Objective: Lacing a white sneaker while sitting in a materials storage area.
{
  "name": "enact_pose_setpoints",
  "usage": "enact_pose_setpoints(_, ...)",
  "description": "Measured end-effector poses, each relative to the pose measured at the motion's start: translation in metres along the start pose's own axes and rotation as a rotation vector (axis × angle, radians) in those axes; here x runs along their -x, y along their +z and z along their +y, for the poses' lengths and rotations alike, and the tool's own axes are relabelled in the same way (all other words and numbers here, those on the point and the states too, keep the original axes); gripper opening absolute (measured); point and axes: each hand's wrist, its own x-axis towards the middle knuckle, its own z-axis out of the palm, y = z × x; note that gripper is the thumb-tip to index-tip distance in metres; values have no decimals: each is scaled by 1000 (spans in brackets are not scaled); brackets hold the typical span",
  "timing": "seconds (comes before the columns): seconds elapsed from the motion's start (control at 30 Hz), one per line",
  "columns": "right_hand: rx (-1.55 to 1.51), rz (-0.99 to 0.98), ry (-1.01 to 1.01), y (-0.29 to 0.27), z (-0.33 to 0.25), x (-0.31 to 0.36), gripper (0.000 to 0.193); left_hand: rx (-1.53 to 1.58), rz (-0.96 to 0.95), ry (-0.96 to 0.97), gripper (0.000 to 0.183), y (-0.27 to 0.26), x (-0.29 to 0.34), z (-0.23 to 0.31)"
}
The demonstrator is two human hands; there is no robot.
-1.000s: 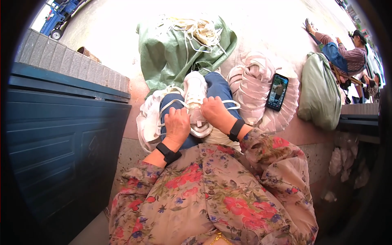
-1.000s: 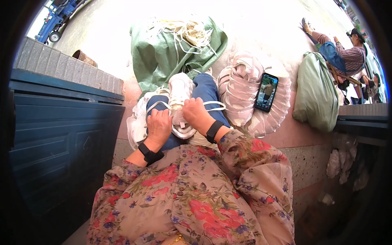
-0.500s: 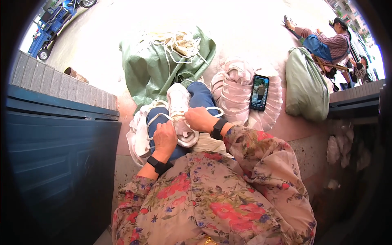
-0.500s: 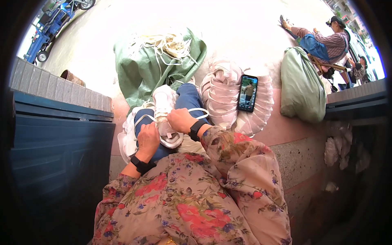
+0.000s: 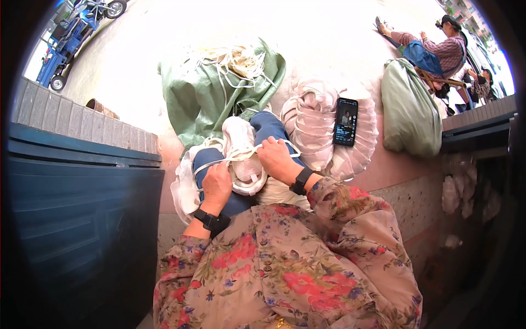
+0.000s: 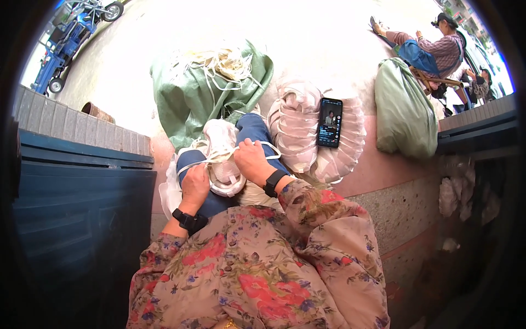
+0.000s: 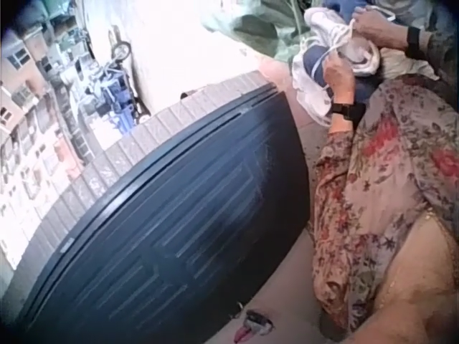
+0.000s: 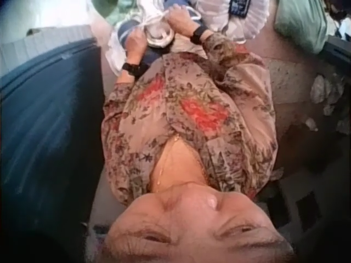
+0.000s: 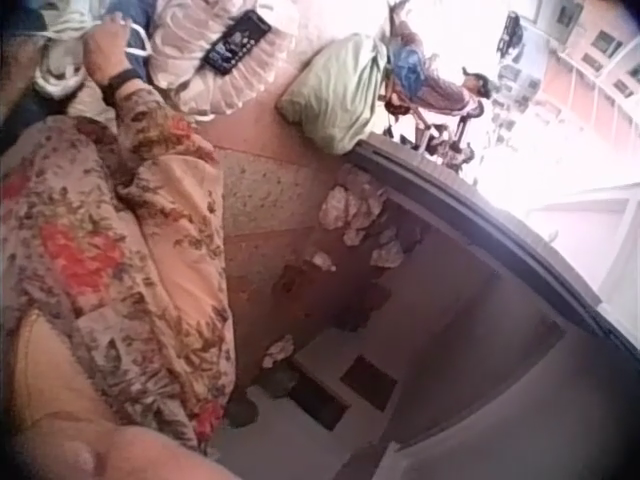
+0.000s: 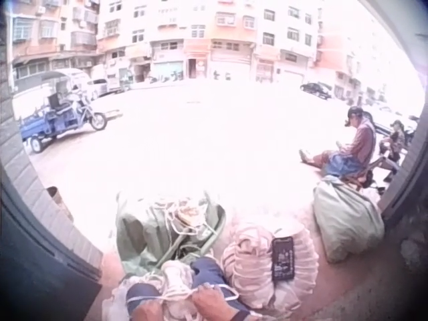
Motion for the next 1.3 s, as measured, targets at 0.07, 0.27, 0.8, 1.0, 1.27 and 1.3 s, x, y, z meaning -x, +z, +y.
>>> enact_pose_setpoints(0.07,-25,24,28,4,-1,1,10,41,-26,-15,21,1,-4,0)
enact_pose_setpoints(0.27,-245,148,-33,13,-3,-4,13,21,-19,69,21,8,-1,-11)
enact_pose_setpoints(0.8,-530,156,19,15,6,6,14,614,-487,-110,29,7,-101,26)
enact_pose_setpoints(1.0,-559,180,-21,15,1,3,19,743,-794,-300,46,19,-115,23)
enact_pose_setpoints(1.27,98,-89,-196,-2,-12,-7,9,1092,-604,-554,53,-14,-121,21)
enact_pose_setpoints(1.3,197,-104,-154,-6,-19,-9,9,1092,-578,-540,52,-17,-122,22)
